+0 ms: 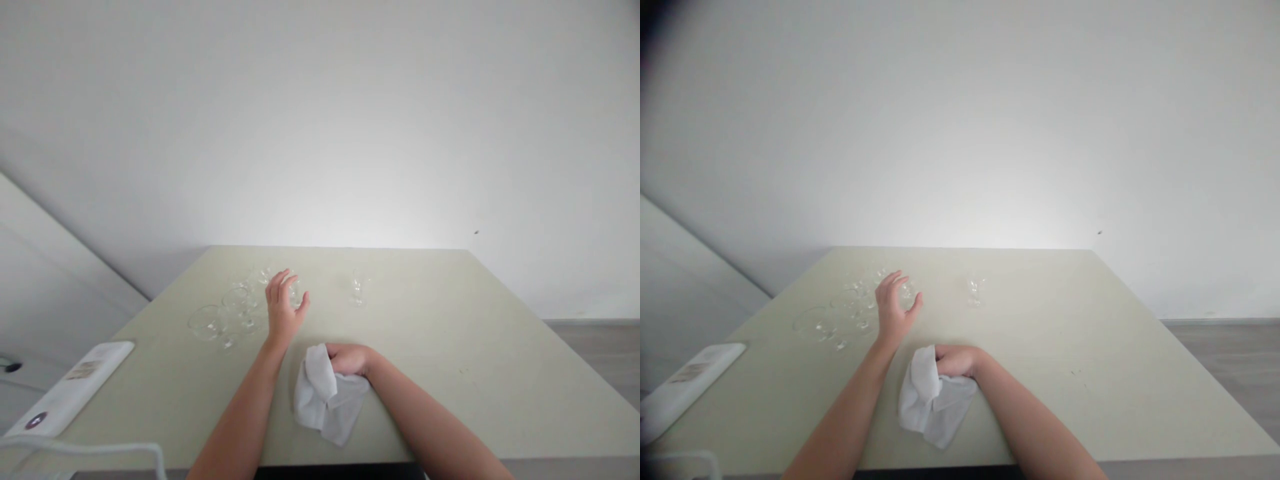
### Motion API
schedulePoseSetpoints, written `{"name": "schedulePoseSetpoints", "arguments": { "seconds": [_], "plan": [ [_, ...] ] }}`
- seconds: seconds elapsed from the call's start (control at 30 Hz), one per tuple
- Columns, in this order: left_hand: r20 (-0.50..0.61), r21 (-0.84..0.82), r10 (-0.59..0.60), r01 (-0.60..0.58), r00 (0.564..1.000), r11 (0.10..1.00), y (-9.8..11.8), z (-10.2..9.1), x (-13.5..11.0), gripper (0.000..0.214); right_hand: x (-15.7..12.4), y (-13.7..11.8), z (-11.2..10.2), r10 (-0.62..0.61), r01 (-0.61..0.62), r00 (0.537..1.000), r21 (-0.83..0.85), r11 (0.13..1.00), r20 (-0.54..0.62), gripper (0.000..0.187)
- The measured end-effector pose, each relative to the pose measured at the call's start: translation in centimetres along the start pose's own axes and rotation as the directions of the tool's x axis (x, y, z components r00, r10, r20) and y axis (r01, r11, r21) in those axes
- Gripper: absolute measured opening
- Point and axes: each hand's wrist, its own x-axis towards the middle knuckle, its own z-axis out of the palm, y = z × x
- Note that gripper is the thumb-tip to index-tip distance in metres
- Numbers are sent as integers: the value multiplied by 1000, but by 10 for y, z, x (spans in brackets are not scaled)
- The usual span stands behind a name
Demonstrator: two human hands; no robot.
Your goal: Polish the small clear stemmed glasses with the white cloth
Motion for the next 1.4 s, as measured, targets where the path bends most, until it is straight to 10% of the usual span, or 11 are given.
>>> {"name": "schedulePoseSetpoints", "arguments": {
  "seconds": [0.17, 0.4, 0.57, 0.73, 0.83, 0.93, 1.03, 1.17, 1.4],
  "plan": [
    [-33, -266, -251, 234, 967, 935, -8, 21, -11, 72, 1, 2, 0, 20, -19, 1000, 14, 1000, -16, 49],
    [357, -435, -424, 550, 832, 713, -29, 48, -23, 48, 1, 4, 2, 157, -89, 956, 266, 960, -247, 49],
    [159, -270, -405, 434, 900, 860, -21, 33, -16, 35, 7, -2, -2, 7, 170, 886, 340, 925, -463, 48],
    [221, 99, -25, 3, 975, 995, -9, 18, -12, 26, 13, -1, -12, -252, 439, 656, 88, 894, -711, 54],
    [468, 150, 248, -354, 848, 923, -1, 17, -12, 18, 13, 1, -18, -425, 412, 482, -230, 882, -767, 52],
    [557, 151, 300, -450, 775, 880, 10, 19, -13, 19, 12, 2, -23, -491, 305, 372, -396, 866, -788, 38],
    [579, 200, 256, -440, 774, 876, 19, 21, -13, 16, 12, 1, -29, -429, 307, 391, -325, 895, -814, 23],
    [656, 253, 160, -414, 738, 874, 22, 21, -11, 12, 11, -1, -37, -365, 305, 534, -229, 924, -762, 22],
    [779, 313, -60, -304, 624, 900, 12, 19, -13, 23, -1, -12, -26, -599, 88, 562, -679, 729, -570, 35]
  ]
}}
